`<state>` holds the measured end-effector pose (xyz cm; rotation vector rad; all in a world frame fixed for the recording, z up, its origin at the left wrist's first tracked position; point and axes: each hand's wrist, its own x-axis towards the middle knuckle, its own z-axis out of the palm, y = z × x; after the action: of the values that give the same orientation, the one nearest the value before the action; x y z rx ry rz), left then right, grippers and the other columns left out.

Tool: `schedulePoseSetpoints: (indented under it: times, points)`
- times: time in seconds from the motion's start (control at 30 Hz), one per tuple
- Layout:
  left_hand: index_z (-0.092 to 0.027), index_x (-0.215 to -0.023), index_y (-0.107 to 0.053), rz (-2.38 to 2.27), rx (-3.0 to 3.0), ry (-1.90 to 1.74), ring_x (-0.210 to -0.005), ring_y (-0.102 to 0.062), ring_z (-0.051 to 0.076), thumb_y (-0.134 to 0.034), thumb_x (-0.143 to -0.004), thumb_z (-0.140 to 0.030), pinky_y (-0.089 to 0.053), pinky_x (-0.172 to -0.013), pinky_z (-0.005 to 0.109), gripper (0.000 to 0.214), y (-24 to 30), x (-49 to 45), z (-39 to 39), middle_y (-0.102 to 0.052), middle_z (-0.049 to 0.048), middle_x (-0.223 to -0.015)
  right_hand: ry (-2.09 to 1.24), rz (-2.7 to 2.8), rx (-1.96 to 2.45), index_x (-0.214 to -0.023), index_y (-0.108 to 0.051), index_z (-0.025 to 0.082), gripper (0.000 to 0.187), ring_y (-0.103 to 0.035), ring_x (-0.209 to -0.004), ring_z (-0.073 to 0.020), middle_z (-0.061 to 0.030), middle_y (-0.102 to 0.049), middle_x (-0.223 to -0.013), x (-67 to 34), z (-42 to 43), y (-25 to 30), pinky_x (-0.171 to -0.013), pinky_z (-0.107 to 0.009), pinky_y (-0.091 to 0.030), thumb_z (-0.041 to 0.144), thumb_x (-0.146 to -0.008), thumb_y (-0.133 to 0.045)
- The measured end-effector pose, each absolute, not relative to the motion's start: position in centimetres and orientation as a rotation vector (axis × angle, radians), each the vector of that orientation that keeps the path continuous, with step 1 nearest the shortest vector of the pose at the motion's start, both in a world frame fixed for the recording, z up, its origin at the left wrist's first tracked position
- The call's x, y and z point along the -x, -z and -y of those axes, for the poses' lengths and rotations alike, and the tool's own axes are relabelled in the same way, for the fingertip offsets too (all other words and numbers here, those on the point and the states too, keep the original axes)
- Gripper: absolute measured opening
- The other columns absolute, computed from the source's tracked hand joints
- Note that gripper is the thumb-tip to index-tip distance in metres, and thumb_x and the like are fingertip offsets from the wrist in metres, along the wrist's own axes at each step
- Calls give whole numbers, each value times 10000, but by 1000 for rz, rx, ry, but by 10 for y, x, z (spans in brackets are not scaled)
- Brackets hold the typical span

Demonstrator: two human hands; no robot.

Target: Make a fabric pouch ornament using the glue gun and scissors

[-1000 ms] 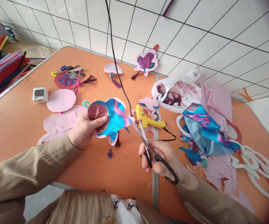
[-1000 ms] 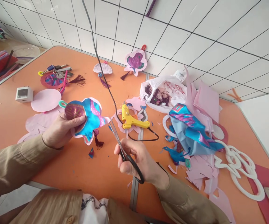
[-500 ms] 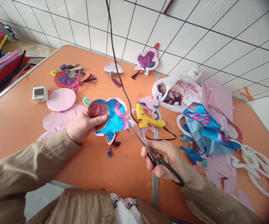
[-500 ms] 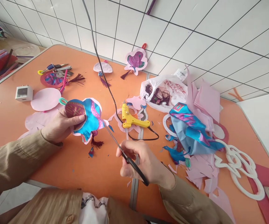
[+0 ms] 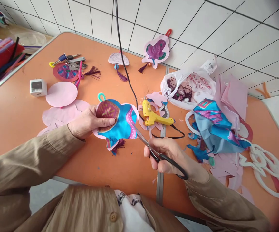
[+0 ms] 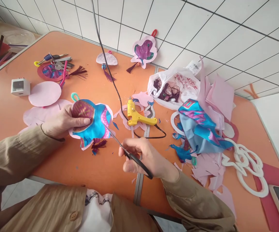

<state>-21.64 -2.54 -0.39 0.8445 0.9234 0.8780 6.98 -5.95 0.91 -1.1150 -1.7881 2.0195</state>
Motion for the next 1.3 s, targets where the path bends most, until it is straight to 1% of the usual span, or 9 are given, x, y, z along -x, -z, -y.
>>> schedulePoseSetpoints:
  times: [0.2, 0.37, 0.5, 0.67, 0.8, 0.9, 0.97, 1.17, 1.3]
  points:
    - [-171, -654, -715, -940, -826, -841, -464, -517, 115, -999, -568, -355, -432, -434, 243, 350, 7, 218, 26, -594, -7, -536, -2019, 1795, 1115, -892, -611, 183, 730, -480, -536, -109, 7, -571, -614, -69, 60, -7, -487, -246, -339, 874, -683, -717]
    - [-167, -590, -684, -932, -822, -835, -414, -453, 74, -1007, -550, -371, -377, -385, 198, 384, 5, 216, 26, -532, -34, -481, -2048, 1727, 1159, -860, -611, 181, 748, -418, -535, -95, 22, -519, -607, -68, 61, -8, -471, -236, -301, 883, -638, -741]
    - [-163, -570, -656, -920, -825, -817, -397, -432, 70, -1003, -571, -360, -361, -364, 195, 399, 2, 215, 26, -484, -41, -450, -2033, 1741, 1186, -848, -610, 188, 691, -404, -535, -92, 38, -472, -603, -67, 62, -7, -470, -234, -286, 840, -673, -757]
    - [-169, -586, -661, -941, -822, -807, -429, -476, 91, -1016, -542, -389, -416, -394, 210, 420, 3, 216, 25, -467, -46, -452, -2019, 1741, 1206, -835, -607, 191, 653, -352, -510, -79, 65, -416, -567, -67, 63, -4, -460, -233, -265, 803, -684, -780]
    - [-172, -616, -704, -938, -829, -809, -481, -533, 109, -1007, -558, -364, -497, -477, 237, 364, 7, 218, 25, -543, -27, -497, -2015, 1748, 1214, -831, -602, 195, 601, -347, -498, -75, 67, -418, -561, -67, 64, -3, -451, -231, -259, 753, -714, -794]
    - [-174, -611, -710, -942, -829, -807, -473, -524, 100, -1003, -558, -338, -513, -488, 235, 340, 8, 219, 25, -577, -22, -512, -2005, 1757, 1203, -837, -596, 194, 584, -347, -497, -73, 72, -406, -562, -67, 64, -2, -452, -228, -254, 735, -735, -790]
    - [-177, -591, -696, -944, -824, -813, -462, -517, 95, -1005, -548, -336, -517, -483, 228, 350, 8, 218, 25, -556, -31, -493, -2002, 1770, 1193, -842, -595, 190, 577, -346, -500, -71, 75, -393, -564, -68, 63, -1, -458, -227, -254, 727, -749, -786]
    - [-171, -576, -666, -909, -826, -797, -442, -501, 83, -997, -562, -315, -464, -435, 190, 361, 5, 217, 24, -503, -48, -462, -2022, 1781, 1181, -852, -601, 182, 701, -328, -517, -71, 79, -374, -578, -71, 62, 1, -474, -233, -245, 845, -679, -749]
    - [-165, -584, -663, -901, -818, -804, -406, -426, 52, -998, -567, -316, -404, -391, 168, 368, 5, 217, 23, -510, -52, -462, -2043, 1752, 1202, -856, -600, 185, 673, -334, -503, -72, 84, -357, -565, -71, 62, 1, -461, -225, -240, 815, -691, -768]
